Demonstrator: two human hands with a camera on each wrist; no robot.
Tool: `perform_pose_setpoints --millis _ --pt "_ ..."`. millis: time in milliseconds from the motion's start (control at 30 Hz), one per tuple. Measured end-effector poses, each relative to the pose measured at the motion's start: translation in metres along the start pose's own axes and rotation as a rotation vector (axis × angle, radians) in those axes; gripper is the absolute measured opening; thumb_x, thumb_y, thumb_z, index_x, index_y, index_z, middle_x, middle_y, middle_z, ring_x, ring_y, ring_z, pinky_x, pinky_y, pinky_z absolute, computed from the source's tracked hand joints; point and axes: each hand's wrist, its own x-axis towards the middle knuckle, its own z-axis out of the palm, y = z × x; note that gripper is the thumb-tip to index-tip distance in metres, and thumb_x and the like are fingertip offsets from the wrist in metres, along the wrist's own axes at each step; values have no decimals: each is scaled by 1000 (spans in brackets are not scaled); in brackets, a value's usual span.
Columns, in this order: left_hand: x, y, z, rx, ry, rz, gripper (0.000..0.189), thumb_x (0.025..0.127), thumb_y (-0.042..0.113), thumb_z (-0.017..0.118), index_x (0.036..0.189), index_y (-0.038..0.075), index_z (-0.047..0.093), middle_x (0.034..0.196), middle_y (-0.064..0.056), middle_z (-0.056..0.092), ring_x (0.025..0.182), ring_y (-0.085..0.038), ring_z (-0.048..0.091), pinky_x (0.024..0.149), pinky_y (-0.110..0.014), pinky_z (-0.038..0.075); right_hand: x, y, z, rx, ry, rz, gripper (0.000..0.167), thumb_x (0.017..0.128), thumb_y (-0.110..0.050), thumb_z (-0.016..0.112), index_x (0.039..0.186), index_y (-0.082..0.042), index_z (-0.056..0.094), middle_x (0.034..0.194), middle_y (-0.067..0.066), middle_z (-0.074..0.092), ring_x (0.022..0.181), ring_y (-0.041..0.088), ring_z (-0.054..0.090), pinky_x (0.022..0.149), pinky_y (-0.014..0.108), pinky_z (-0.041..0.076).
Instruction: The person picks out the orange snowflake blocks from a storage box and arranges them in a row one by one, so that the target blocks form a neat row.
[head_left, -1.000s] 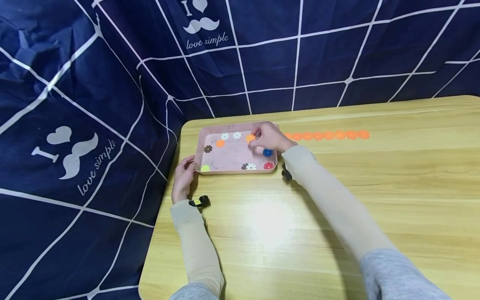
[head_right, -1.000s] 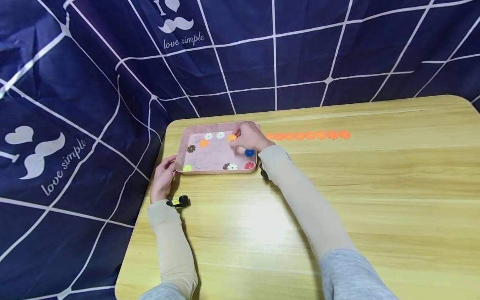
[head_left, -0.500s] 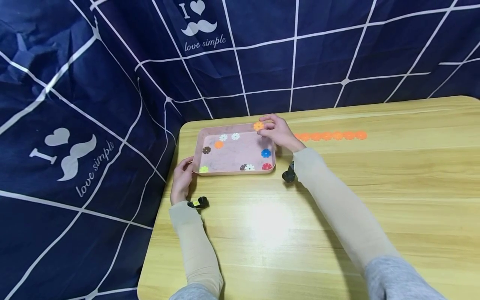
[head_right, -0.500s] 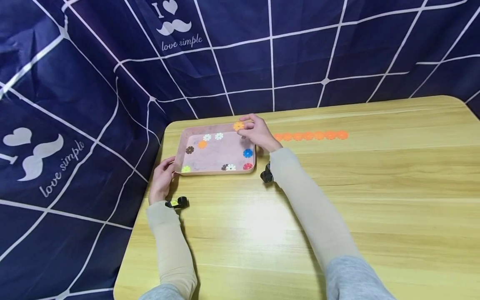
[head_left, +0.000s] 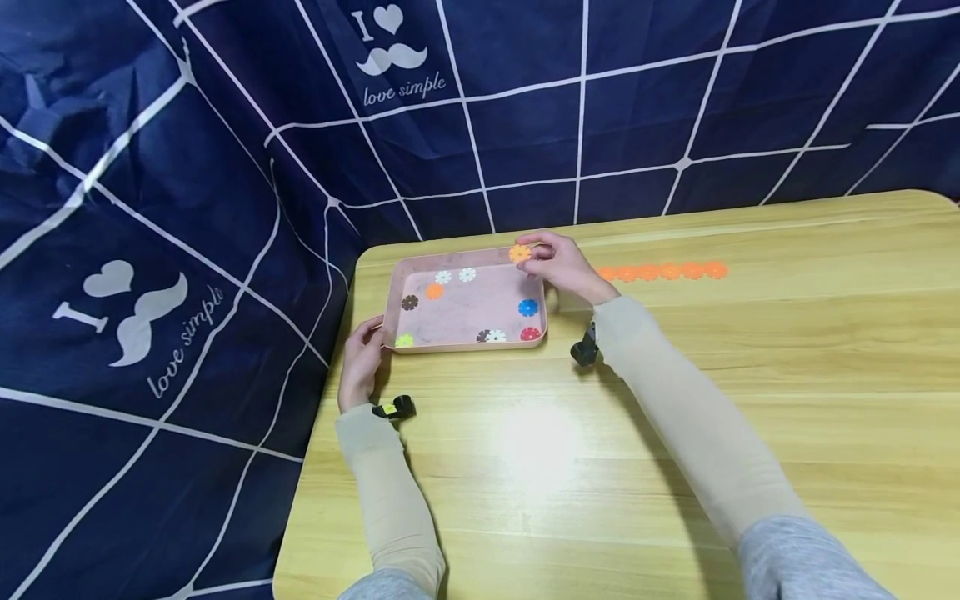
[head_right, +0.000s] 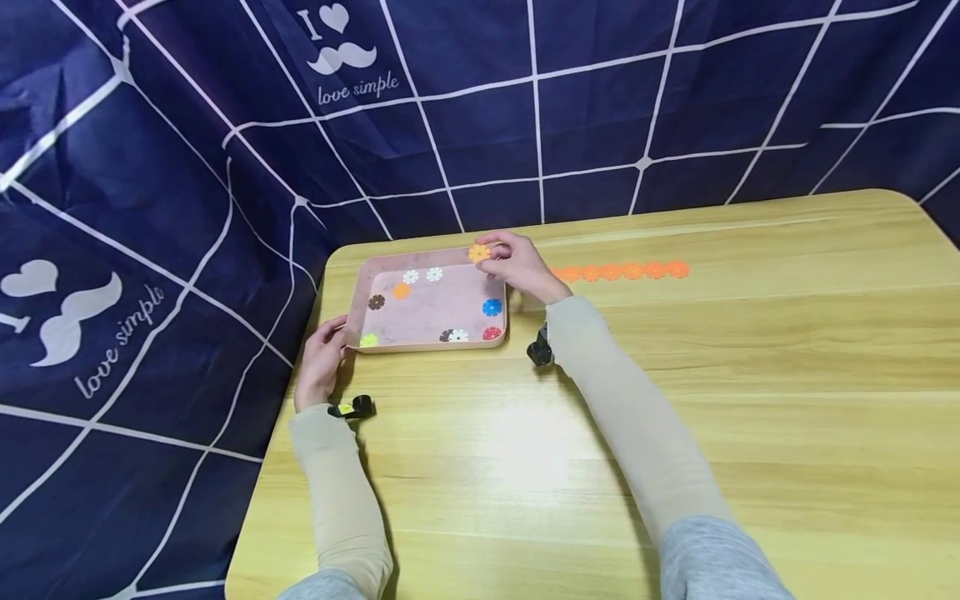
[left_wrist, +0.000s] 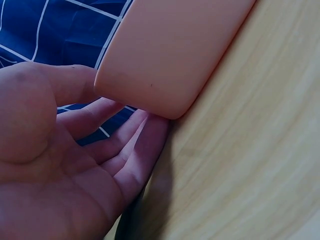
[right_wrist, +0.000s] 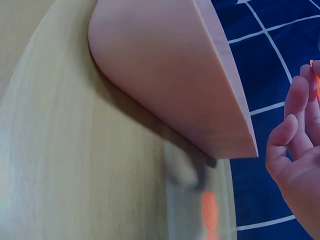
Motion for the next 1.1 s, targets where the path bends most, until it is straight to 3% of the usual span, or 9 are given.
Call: perform_pose_setpoints --millis 233,433,767,1100 --pt "-1 0 -1 -5 -2 -10 39 98 5 46 136 0 50 121 -12 53 94 -13 53 72 -17 50 -6 -1 -11 35 5 10 45 85 -1 66 128 -6 54 86 -6 67 77 6 61 70 19 54" --pt "-4 1 -1 -1 6 -16 38 98 7 47 136 2 51 118 -11 54 93 -12 53 73 -16 50 -12 -5 -21 50 17 24 46 83 3 66 126 -7 55 90 -6 66 84 7 59 72 15 51" --pt "-5 1 1 2 5 -14 38 98 7 47 136 1 50 117 -10 53 92 -10 52 73 -17 49 -19 1 -49 66 32 63 44 82 2 69 122 -7 51 78 -7 60 71 6 57 68 17 52" --pt "-5 2 2 32 7 -13 38 99 8 46 137 2 50 117 -10 53 90 -11 53 74 -17 47 -36 16 -92 -8 97 77 42 82 -16 76 113 -16 48 69 -9 52 70 8 55 70 22 51"
